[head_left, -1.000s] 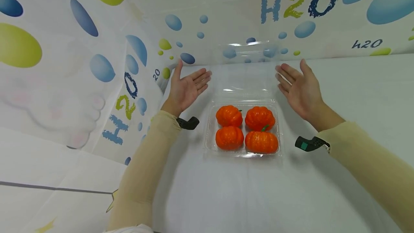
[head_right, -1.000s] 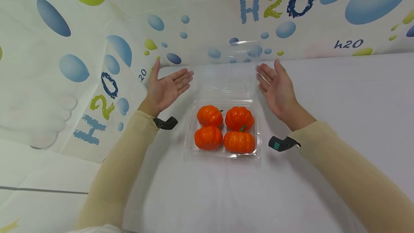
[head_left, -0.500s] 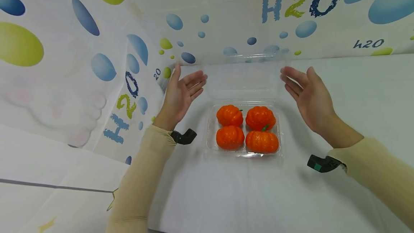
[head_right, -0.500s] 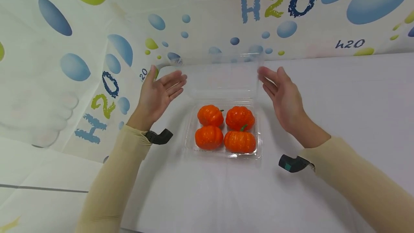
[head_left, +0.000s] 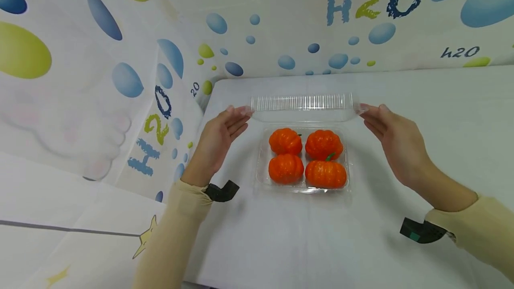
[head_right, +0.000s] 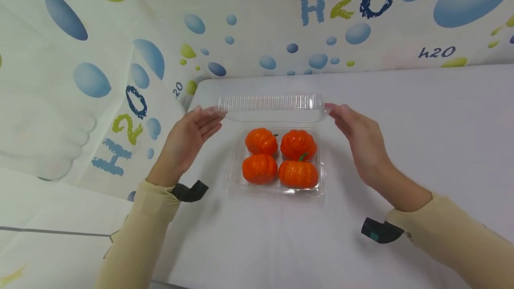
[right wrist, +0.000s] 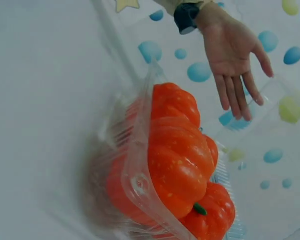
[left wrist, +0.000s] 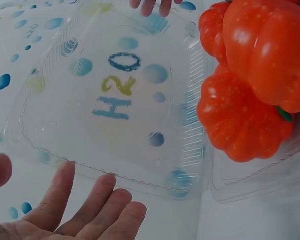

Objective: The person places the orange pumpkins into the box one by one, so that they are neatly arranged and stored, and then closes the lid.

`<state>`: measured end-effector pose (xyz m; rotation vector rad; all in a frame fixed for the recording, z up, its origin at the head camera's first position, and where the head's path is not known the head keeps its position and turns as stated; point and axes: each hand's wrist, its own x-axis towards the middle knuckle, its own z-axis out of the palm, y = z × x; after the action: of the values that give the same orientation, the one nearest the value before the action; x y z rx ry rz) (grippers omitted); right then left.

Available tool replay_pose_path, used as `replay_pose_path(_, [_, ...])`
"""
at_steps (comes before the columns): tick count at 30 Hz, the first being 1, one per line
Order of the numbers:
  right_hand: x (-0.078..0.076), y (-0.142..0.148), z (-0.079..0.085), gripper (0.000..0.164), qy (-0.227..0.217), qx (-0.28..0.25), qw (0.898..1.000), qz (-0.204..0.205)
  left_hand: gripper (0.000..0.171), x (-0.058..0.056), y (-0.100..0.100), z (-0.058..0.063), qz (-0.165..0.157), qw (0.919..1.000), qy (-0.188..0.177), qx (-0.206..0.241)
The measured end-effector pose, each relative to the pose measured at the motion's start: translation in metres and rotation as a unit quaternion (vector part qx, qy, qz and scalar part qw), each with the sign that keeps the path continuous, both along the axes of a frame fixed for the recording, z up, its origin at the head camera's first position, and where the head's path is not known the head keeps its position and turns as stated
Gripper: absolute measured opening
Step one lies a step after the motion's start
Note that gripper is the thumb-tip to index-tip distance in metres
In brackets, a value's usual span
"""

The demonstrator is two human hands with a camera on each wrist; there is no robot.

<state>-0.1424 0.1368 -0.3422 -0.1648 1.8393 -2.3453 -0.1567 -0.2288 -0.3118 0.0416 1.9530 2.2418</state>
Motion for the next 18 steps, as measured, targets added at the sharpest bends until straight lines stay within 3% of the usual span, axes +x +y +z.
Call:
replay_pose_path(7, [0.017, 0.000, 0.000, 0.061, 0.004, 0.077, 0.997, 0.001, 0.047, 0.013, -0.003, 0.000, -0.008, 0.9995, -0.012, -0.027])
replay_pose_path(14, [0.031, 0.003, -0.012, 0.041, 0.018, 0.104, 0.994, 0.017, 0.052, 0.020, -0.011, -0.008, -0.036, 0.9959, -0.027, -0.078])
replay_pose_path(18, [0.037, 0.005, -0.018, 0.037, 0.017, 0.155, 0.988, 0.021, 0.059, 0.023, -0.016, -0.013, -0.070, 0.9913, -0.044, -0.102])
